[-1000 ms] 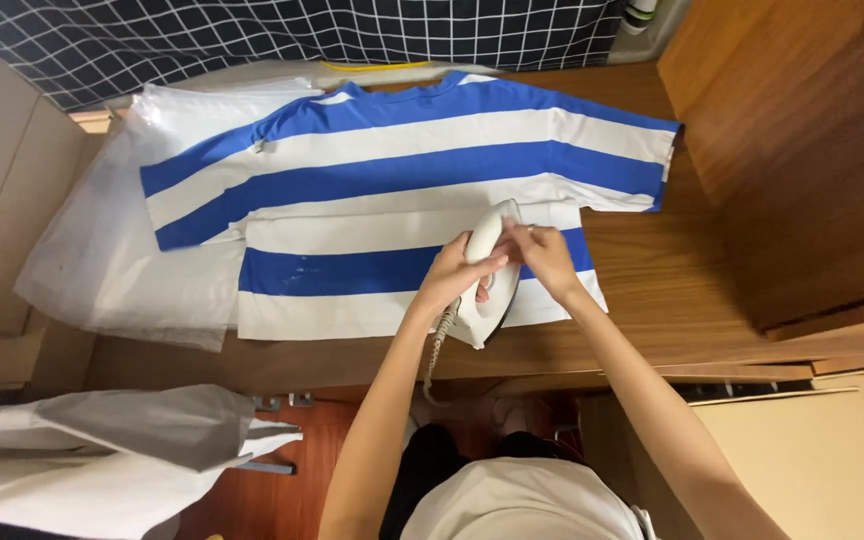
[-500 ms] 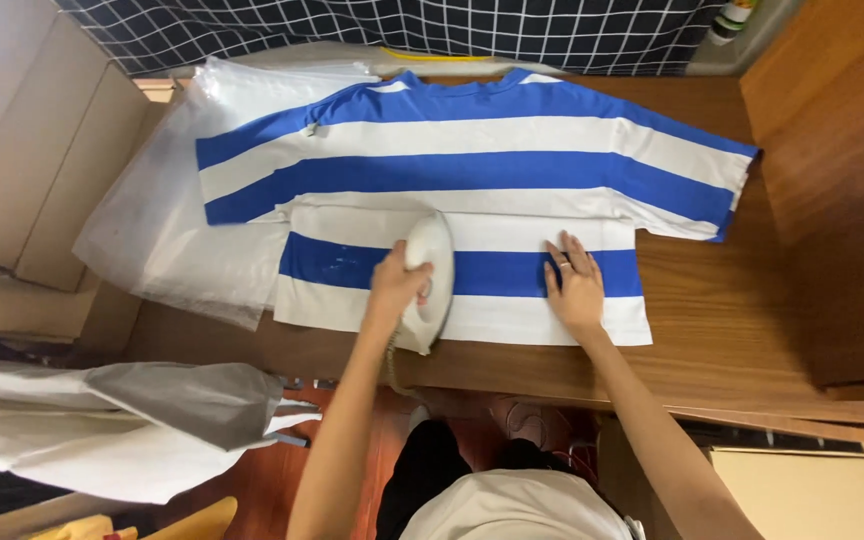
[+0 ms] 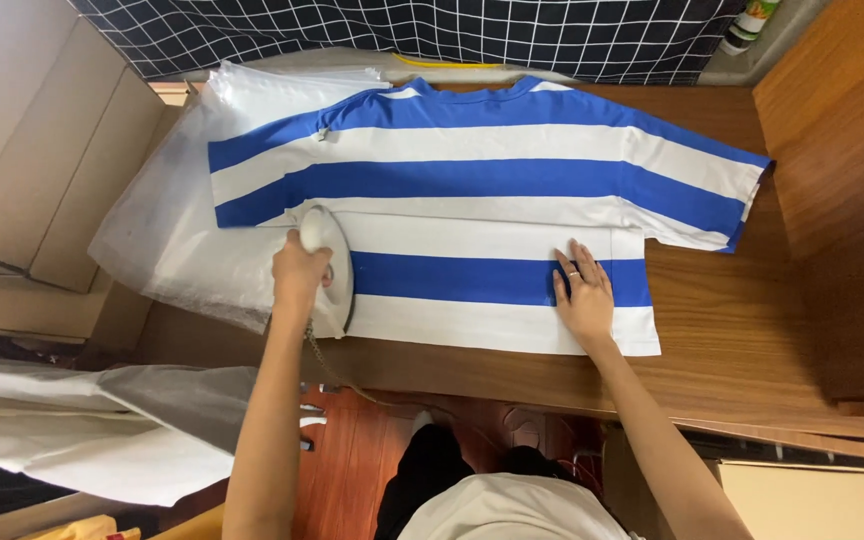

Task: The person irons a blue and white striped t-shirt to remove wrinkles and then folds it into a compact, rectangular shape.

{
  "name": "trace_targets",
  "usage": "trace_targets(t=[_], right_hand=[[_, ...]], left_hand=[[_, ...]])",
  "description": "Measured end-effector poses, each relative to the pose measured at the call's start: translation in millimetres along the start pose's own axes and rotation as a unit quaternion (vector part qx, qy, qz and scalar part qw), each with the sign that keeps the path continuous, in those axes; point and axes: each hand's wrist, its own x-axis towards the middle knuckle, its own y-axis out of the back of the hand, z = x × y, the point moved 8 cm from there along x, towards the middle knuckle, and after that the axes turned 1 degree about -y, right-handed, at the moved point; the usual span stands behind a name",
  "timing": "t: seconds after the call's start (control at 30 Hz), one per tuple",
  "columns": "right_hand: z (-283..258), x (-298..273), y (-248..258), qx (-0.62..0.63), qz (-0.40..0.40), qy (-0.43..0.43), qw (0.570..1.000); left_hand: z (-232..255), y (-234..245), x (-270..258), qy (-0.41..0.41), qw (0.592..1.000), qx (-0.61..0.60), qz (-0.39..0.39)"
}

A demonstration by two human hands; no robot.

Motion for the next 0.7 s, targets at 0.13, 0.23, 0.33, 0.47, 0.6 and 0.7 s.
trace_targets(t=[0.13, 0.23, 0.33, 0.47, 0.6, 0.7], right_hand=[[-2, 1, 2, 0.001, -0.005, -0.003, 1.000], [-3, -1, 2, -0.002, -0.005, -0.008, 1.000], [-1, -1, -1, -0.011, -0.007, -0.010, 1.000], [0, -2, -6, -0.013, 0.007, 0.003, 1.000], [-1, -3, -3, -0.010, 0.020, 0.014, 1.000], [3, -5, -8, -0.012, 0.024, 0.023, 0.999]], left_hand=[[-3, 2, 8, -0.002, 1.000, -0.004, 0.016], [22, -2, -10, -0.029, 0.999, 0.002, 0.026], [49, -28, -36, -0.065, 0.998, 0.020, -0.011], [67, -83, -65, -0.078, 0.993, -0.008, -0.084], [98, -132, -113, -0.101, 0.979, -0.042, -0.172], [94, -144, -127, -0.086, 0.974, -0.090, -0.187]])
